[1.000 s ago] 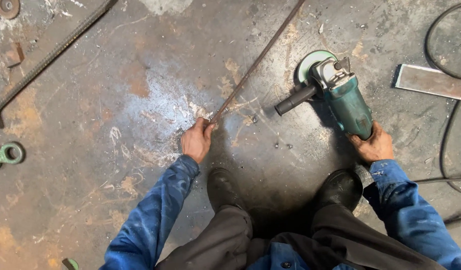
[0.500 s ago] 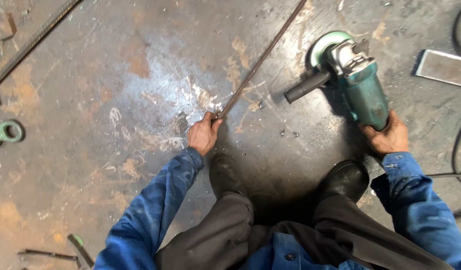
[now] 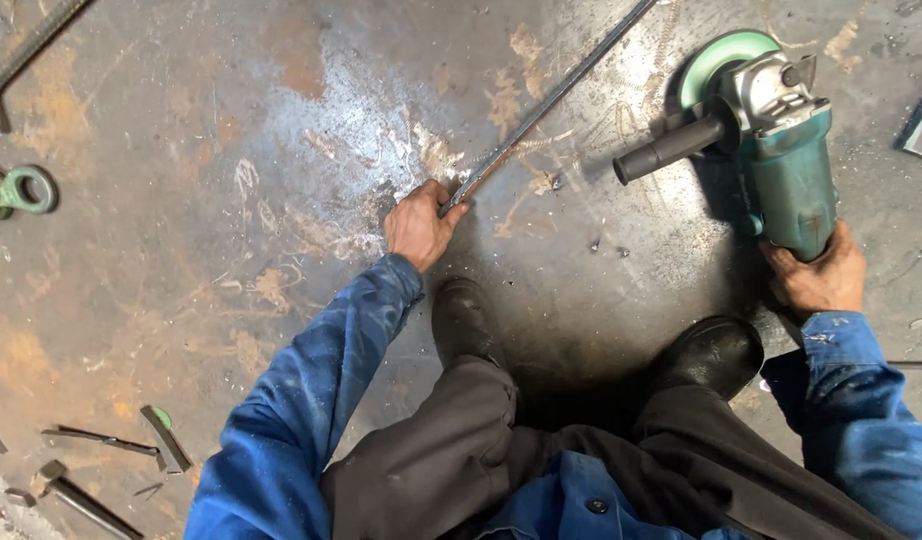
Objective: The recorder uses an angle grinder to grind and smooth the end of a long metal rod on a workshop floor.
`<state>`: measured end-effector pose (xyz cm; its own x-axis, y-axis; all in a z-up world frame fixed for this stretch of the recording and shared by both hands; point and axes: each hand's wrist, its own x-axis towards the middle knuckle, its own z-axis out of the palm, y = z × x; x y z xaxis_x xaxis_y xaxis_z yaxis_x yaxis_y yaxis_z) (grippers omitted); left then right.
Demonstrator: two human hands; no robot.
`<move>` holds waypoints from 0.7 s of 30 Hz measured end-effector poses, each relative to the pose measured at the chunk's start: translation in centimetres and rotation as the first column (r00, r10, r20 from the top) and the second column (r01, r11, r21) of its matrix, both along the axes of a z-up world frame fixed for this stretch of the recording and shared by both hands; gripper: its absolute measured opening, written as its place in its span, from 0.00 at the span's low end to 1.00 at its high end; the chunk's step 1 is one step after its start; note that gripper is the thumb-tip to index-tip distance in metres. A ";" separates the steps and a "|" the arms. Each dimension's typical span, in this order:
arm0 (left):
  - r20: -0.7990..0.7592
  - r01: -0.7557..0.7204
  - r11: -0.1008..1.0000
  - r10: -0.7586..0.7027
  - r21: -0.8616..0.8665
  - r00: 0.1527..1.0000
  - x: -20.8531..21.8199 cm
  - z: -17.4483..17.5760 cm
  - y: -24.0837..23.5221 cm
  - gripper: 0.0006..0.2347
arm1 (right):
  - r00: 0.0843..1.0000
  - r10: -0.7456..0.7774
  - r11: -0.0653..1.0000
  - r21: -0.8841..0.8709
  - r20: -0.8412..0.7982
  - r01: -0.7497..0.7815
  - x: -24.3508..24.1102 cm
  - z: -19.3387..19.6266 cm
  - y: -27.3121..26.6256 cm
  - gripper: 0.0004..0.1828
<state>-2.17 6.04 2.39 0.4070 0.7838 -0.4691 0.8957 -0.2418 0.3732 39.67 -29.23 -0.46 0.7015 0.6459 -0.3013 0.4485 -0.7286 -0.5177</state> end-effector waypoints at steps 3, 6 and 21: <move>0.074 0.012 0.997 -0.018 0.073 0.997 -0.4 -0.7 0.0 0.17 | 0.999 -0.012 0.999 0.038 -0.032 0.014 -0.2 0.0 -0.1 0.30; 0.016 0.010 1.000 -0.010 0.018 1.000 -0.5 -1.0 0.3 0.18 | 0.998 -0.029 0.998 0.056 -0.052 0.032 -0.1 -0.3 -0.2 0.29; 0.029 0.190 0.955 -0.201 0.228 0.979 -0.3 -1.1 -0.5 0.12 | 0.995 -0.097 0.995 -0.012 -0.039 0.096 -0.8 1.7 1.7 0.32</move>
